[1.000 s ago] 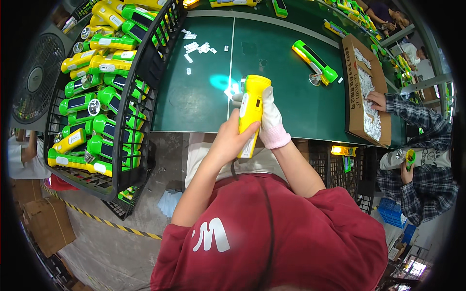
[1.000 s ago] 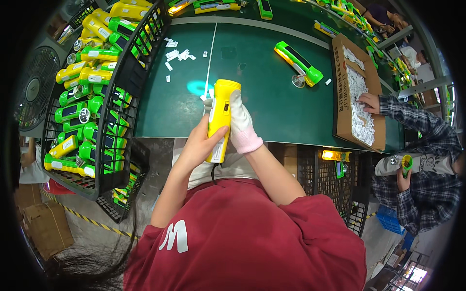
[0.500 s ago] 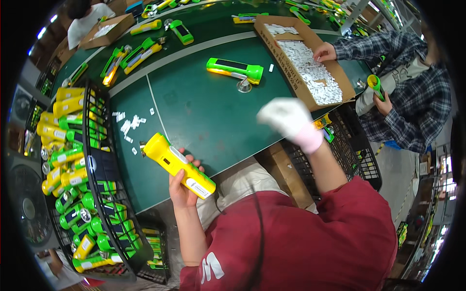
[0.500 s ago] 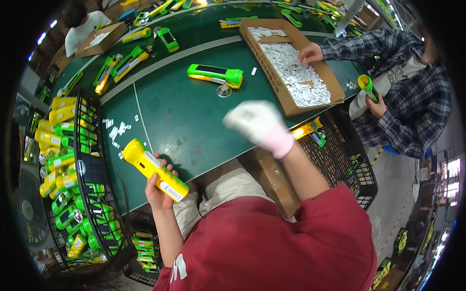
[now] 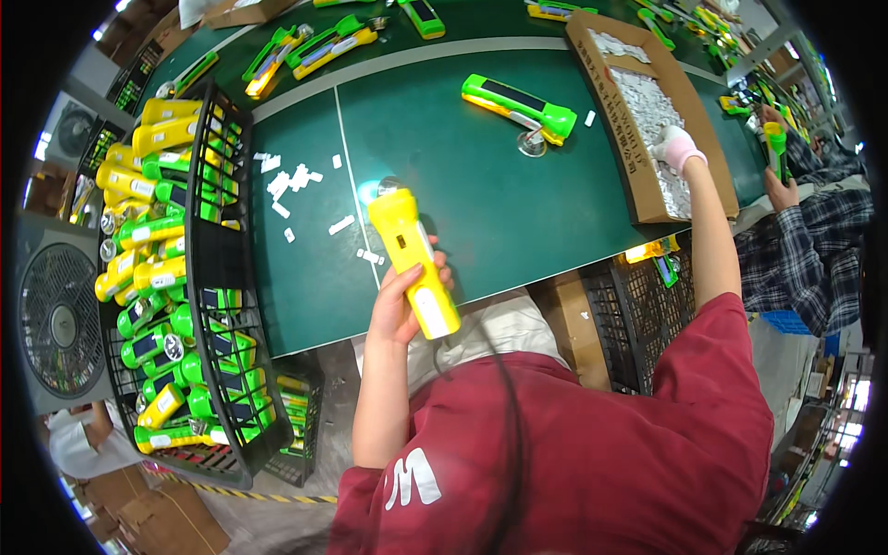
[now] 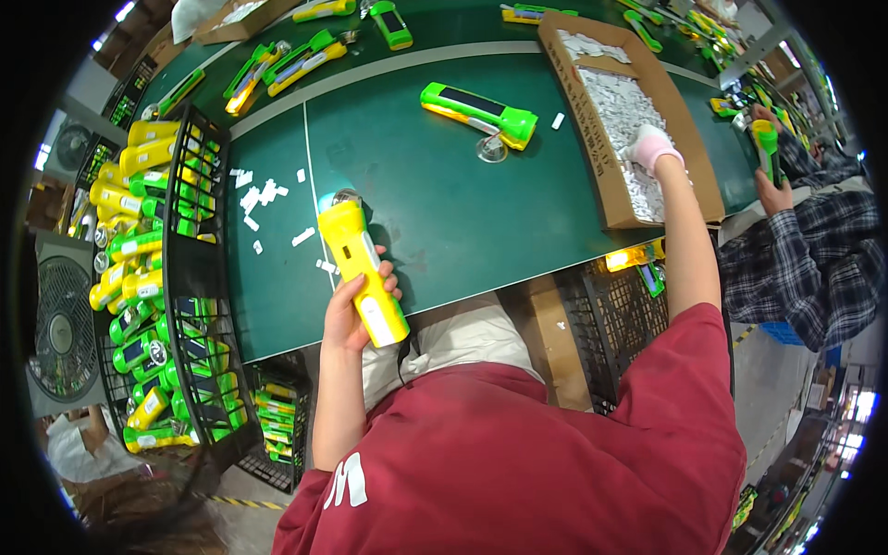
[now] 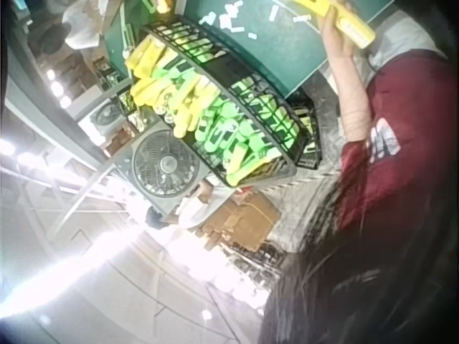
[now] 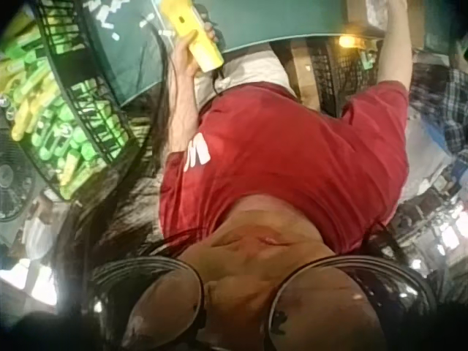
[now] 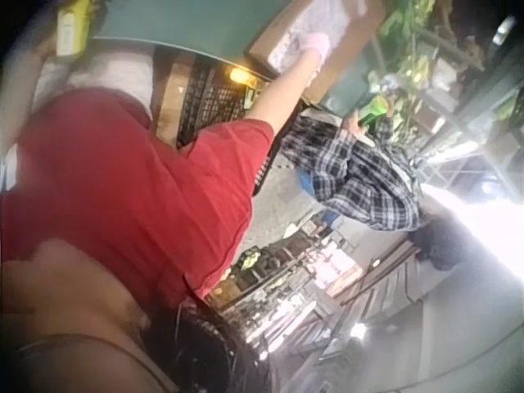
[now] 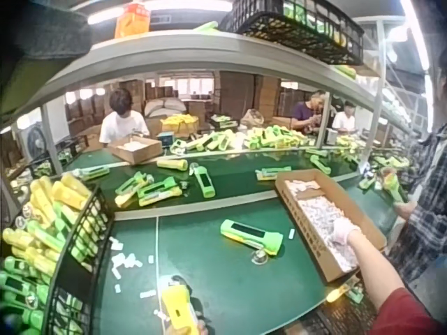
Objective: The person assembles flashlights by taking flashlight bodies, retrieving plastic switch covers from a box, and snapping the switch covers into the flashlight casings by hand.
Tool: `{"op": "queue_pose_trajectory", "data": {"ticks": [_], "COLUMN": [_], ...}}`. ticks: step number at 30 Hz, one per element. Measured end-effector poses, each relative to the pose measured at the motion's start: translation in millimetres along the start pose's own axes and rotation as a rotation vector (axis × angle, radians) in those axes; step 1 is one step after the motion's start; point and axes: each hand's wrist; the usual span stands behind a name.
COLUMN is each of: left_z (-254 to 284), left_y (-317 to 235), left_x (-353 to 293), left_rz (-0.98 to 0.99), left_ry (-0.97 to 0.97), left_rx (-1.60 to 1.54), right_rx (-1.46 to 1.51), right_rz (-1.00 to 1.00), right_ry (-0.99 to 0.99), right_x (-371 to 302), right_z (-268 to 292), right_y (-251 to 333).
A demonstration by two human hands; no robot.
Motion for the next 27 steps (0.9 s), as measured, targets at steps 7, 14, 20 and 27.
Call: {"op": "queue_pose_trajectory", "data": {"ticks": [7, 14, 20, 27], "left_z": [2, 2, 5, 0], "left_y": [0, 2, 4, 8], "left_x": [0, 7, 4, 3], "left_rz": [0.027, 0.067, 0.05, 0.034], "left_ry": [0.018, 0.049, -0.012, -0.139], "left_rx": [0.0, -0.026, 0.078, 0.131], "right_rx": [0.228, 0.963, 1.186, 1.187], "right_rz": [-0.15, 0.072, 0.552, 0.552], "right_ry": [-0.292, -0.499, 0.497, 0.627], "right_x": [-15, -105, -192, -188], "right_z": [0, 55, 27, -8], "right_y": [-3, 62, 240, 281]}}
Point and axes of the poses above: each hand's wrist, its own x-axis towards the middle knuckle, its own z-axis out of the back of the hand, y = z × x
